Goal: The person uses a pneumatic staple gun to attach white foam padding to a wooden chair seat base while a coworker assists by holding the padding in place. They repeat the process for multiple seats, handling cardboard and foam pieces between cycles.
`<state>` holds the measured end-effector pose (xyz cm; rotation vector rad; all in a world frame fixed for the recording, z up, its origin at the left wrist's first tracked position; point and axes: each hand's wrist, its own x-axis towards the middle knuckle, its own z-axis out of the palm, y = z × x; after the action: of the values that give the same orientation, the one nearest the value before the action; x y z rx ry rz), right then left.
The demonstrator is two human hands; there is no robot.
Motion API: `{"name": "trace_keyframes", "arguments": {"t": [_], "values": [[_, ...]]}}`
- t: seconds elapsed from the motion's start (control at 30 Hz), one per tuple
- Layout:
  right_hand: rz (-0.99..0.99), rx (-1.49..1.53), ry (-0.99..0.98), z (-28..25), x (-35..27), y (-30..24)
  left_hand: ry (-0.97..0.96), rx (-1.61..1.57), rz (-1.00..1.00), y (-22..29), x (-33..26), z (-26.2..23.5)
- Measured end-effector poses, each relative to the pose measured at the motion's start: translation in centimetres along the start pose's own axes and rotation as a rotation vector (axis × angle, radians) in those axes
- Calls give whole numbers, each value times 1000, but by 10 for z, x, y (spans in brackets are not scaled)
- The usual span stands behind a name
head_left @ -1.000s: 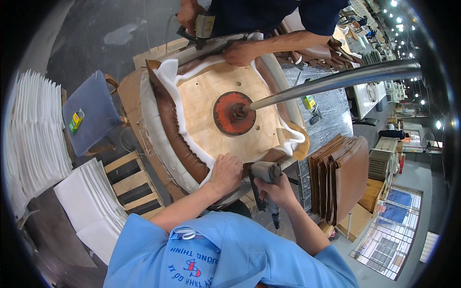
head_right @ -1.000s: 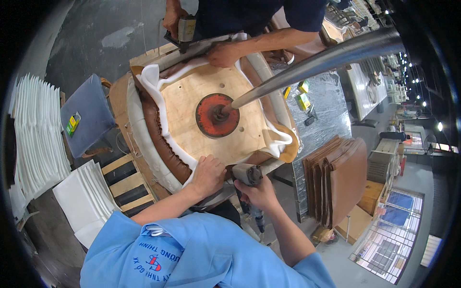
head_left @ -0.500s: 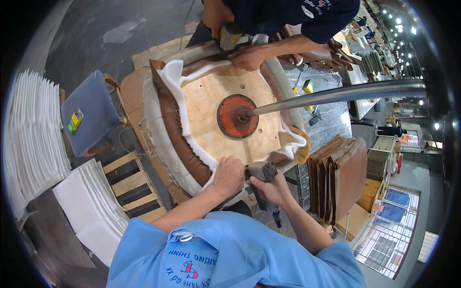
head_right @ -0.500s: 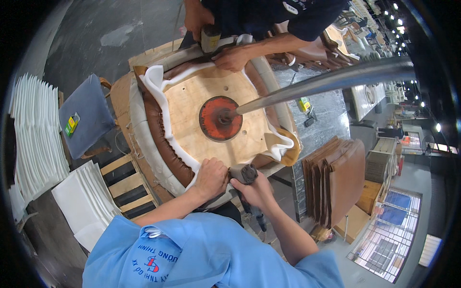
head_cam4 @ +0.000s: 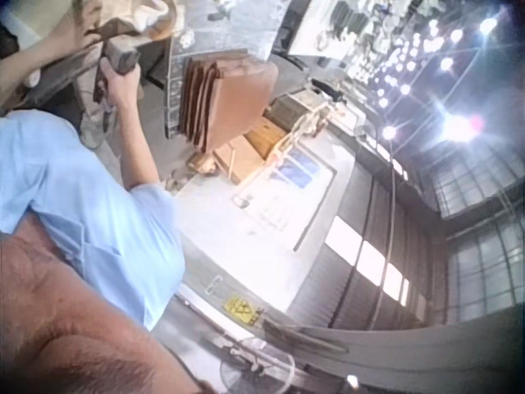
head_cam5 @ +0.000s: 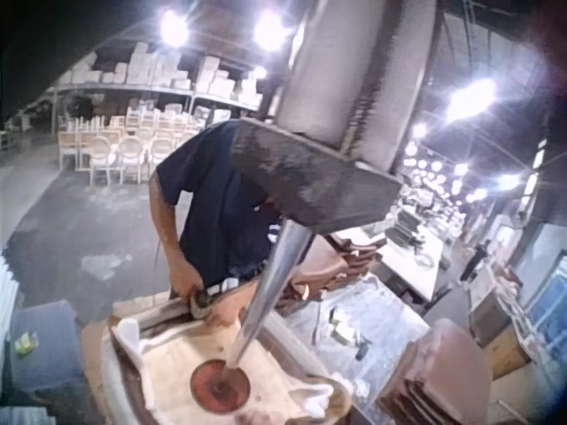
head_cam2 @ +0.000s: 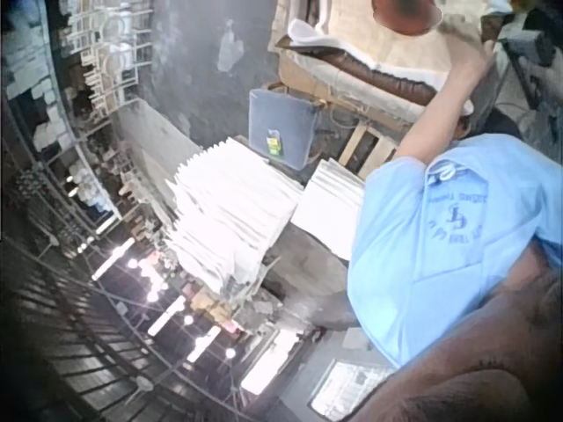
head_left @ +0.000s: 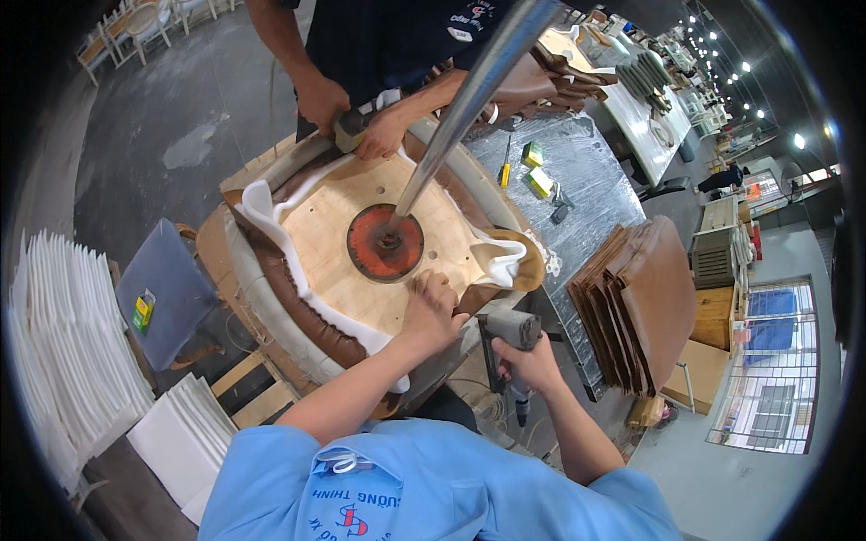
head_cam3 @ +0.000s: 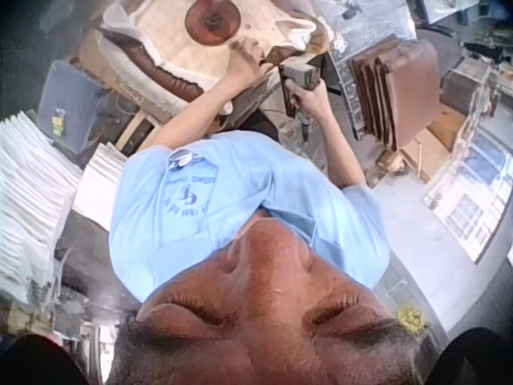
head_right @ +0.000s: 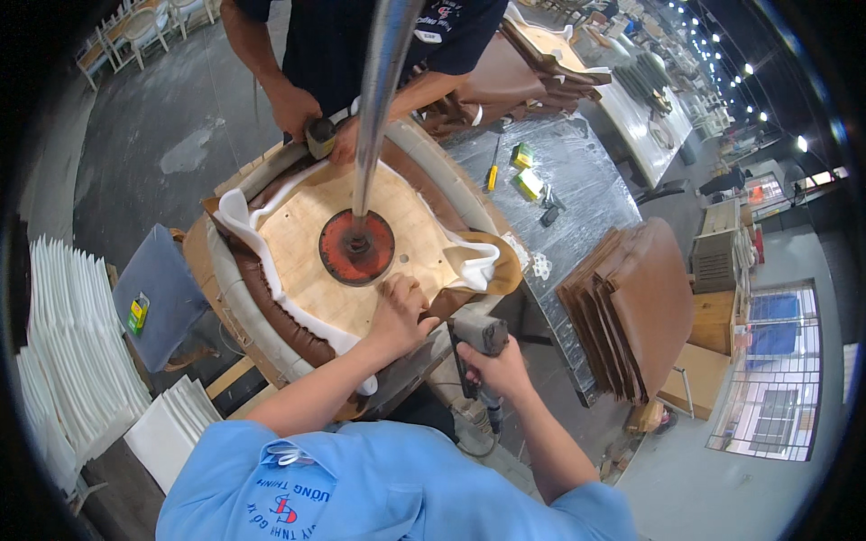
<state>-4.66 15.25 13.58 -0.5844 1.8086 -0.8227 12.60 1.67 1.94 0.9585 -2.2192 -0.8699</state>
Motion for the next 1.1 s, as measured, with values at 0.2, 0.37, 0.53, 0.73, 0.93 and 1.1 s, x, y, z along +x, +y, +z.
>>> {"name": "trace_keyframes", "arguments": {"t": [0.2,0.37,0.53,0.73,0.93,1.1], "values": [[-4,-174,-76,-21,36,-34,84,-40,38,-4,15,34],[71,-269,-161,-29,67,-47,179,-84,24,-5,20,43],[12,-344,-226,-24,84,-53,232,-63,-7,-2,22,45],[-19,-476,-258,-20,99,-59,253,-86,-20,-4,24,49],[4,-584,-227,-4,101,-75,208,-76,-39,-8,23,42],[-33,-557,-158,-5,95,-67,5,-39,-60,-4,15,21]]}}
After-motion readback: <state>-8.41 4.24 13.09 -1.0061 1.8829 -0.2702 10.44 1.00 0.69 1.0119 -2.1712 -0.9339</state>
